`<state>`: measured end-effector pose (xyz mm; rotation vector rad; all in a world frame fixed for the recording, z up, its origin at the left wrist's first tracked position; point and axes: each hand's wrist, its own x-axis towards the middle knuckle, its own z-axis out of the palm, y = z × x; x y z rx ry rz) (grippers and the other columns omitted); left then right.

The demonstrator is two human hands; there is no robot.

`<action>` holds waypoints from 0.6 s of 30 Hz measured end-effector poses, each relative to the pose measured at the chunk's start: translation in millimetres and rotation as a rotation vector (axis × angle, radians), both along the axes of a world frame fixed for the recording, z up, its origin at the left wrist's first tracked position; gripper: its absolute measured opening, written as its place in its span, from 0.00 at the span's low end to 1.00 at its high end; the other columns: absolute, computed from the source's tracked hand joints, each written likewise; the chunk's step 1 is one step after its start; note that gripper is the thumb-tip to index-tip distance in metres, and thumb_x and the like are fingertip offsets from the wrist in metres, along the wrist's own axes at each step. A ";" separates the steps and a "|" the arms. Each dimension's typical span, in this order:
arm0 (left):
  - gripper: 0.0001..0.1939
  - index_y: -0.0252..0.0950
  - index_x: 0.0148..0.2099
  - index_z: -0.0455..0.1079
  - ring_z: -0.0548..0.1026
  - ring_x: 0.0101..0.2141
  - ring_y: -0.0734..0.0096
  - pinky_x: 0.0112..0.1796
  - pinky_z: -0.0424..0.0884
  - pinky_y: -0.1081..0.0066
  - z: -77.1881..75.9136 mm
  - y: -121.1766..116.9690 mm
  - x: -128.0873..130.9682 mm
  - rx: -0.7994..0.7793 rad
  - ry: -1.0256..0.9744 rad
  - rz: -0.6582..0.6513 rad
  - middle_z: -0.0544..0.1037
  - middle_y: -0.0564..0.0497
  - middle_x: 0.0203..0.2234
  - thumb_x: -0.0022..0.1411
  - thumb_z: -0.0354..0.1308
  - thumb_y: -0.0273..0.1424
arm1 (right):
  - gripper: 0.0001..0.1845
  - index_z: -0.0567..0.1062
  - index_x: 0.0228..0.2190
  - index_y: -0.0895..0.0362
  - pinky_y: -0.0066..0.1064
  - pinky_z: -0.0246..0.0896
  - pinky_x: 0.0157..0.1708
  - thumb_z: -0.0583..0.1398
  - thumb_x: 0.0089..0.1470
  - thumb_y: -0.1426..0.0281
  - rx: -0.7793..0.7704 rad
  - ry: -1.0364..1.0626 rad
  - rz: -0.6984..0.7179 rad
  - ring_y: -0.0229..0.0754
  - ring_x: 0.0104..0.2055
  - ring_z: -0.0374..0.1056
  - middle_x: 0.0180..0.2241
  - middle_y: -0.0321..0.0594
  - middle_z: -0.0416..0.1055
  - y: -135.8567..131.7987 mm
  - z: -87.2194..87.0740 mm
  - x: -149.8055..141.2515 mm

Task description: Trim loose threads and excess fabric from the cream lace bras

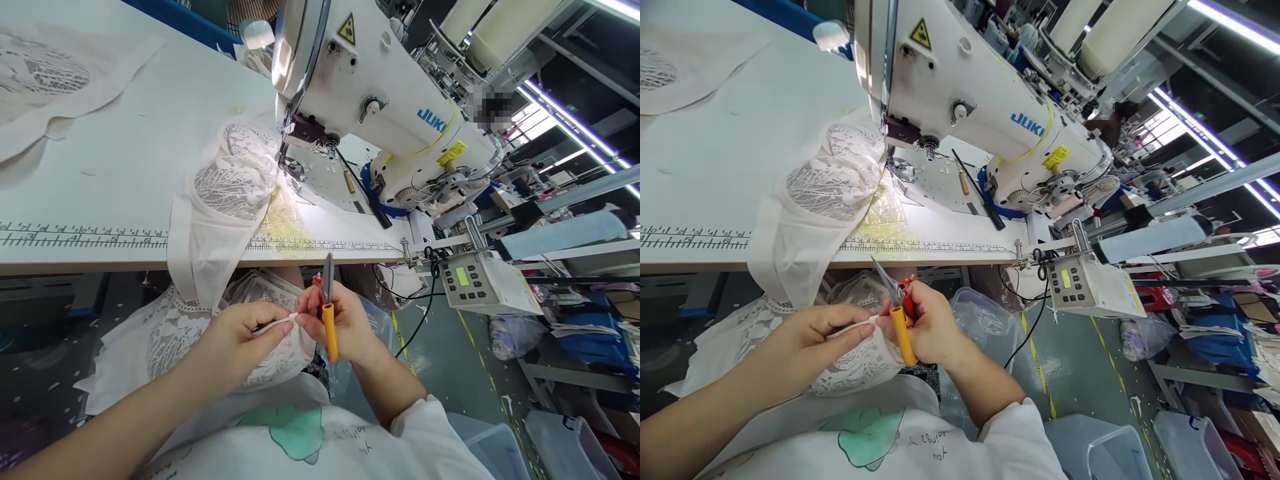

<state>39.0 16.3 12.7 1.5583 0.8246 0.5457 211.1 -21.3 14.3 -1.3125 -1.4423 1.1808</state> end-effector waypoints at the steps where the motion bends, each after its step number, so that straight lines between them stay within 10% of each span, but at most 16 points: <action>1: 0.16 0.38 0.24 0.71 0.58 0.16 0.76 0.16 0.54 0.76 2.3 1.3 -0.4 -0.065 -0.008 -0.006 0.65 0.56 0.16 0.56 0.51 0.41 | 0.21 0.61 0.27 0.55 0.26 0.55 0.23 0.65 0.42 0.57 -0.013 0.014 0.038 0.32 0.24 0.56 0.27 0.35 0.63 2.4 -0.1 2.8; 9: 0.17 0.35 0.23 0.67 0.51 0.16 0.80 0.17 0.47 0.77 7.3 7.9 -8.6 -0.358 0.076 0.026 0.53 0.60 0.13 0.50 0.54 0.45 | 0.37 0.61 0.28 0.57 0.26 0.54 0.23 0.44 0.43 0.35 -0.034 -0.337 0.600 0.33 0.24 0.55 0.25 0.35 0.59 1.0 -10.8 38.0; 18: 0.19 0.34 0.25 0.66 0.54 0.18 0.77 0.19 0.50 0.76 6.0 18.4 -11.9 -0.324 0.169 -0.028 0.56 0.58 0.15 0.48 0.52 0.47 | 0.34 0.54 0.23 0.55 0.26 0.45 0.20 0.45 0.43 0.35 -0.038 -0.691 0.602 0.33 0.22 0.49 0.22 0.33 0.55 -9.4 -10.8 35.8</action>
